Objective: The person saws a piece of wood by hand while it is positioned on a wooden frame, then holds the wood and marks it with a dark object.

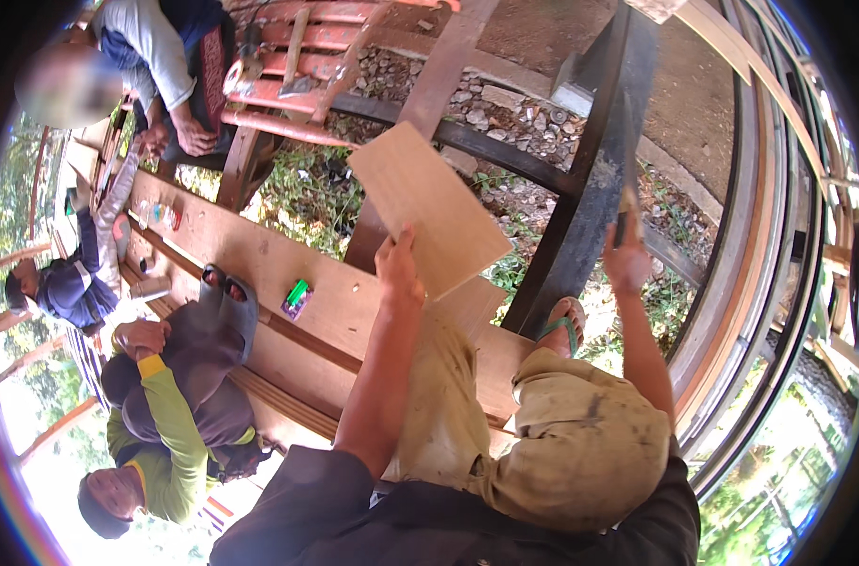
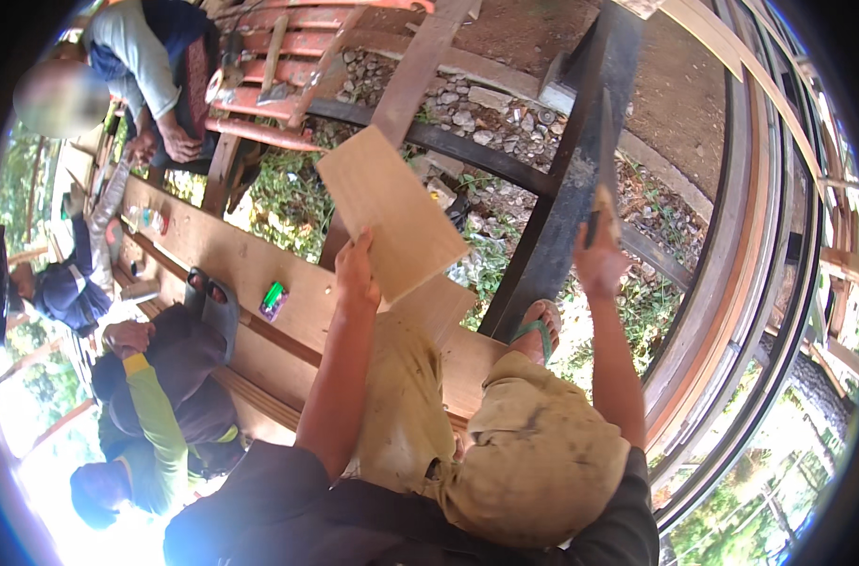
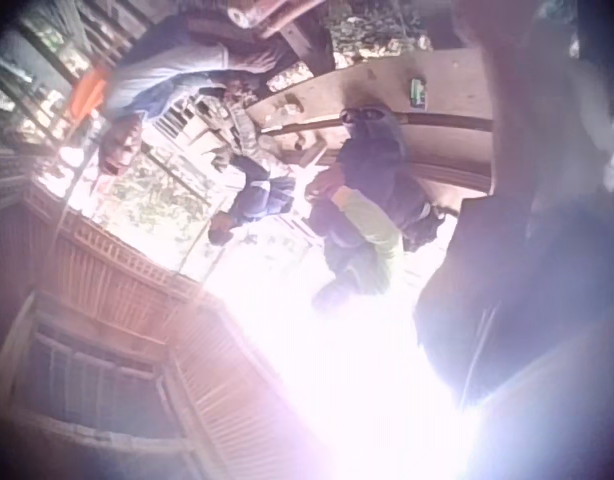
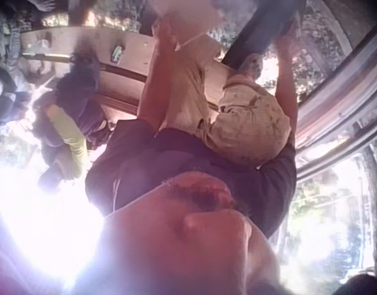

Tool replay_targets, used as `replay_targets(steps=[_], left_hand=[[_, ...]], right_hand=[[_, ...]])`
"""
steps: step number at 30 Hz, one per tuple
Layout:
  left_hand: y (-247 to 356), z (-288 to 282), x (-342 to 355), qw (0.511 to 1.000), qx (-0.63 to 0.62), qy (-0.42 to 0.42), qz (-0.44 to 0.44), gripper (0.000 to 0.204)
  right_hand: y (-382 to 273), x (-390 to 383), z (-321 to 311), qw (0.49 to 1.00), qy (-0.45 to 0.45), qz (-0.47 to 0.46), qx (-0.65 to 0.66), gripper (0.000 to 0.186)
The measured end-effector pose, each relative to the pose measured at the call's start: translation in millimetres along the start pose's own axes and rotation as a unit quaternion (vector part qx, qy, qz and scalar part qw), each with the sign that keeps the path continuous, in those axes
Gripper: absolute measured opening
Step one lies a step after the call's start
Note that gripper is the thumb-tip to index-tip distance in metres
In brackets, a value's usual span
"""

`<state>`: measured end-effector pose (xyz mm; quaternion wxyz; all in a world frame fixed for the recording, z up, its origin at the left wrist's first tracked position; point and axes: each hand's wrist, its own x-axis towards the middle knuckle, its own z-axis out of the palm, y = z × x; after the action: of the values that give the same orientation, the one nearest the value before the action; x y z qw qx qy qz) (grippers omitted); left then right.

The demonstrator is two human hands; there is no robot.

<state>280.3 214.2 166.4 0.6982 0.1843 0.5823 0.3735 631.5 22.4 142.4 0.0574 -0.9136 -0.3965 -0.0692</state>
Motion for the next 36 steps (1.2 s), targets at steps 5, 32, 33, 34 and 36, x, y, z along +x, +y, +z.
replay_targets(steps=[5,32,33,34,36], left_hand=[[-6.8,-12.4,-21.4,0.998,-0.037,0.016,-0.042,0.045],[-32.3,19.9,-34.7,0.98,-0.144,-0.038,-0.133,0.052],[-31.3,21.7,-37.3,0.981,-0.142,-0.037,-0.127,0.053],[-30.9,23.0,-40.4,0.981,-0.145,-0.035,-0.126,0.053],[-27.3,28.4,-48.0,0.98,-0.154,-0.03,-0.118,0.052]], right_hand=[[-26.8,-29.7,49.4,0.986,-0.12,-0.011,0.118,0.098],[-114.4,18.6,-119.3,0.849,-0.154,-0.211,0.46,0.019],[-115.6,20.5,-119.2,0.848,-0.142,-0.228,0.457,0.017],[-115.2,20.4,-118.0,0.854,-0.135,-0.254,0.434,0.011],[-115.9,19.5,-114.9,0.858,-0.121,-0.263,0.425,0.01]])
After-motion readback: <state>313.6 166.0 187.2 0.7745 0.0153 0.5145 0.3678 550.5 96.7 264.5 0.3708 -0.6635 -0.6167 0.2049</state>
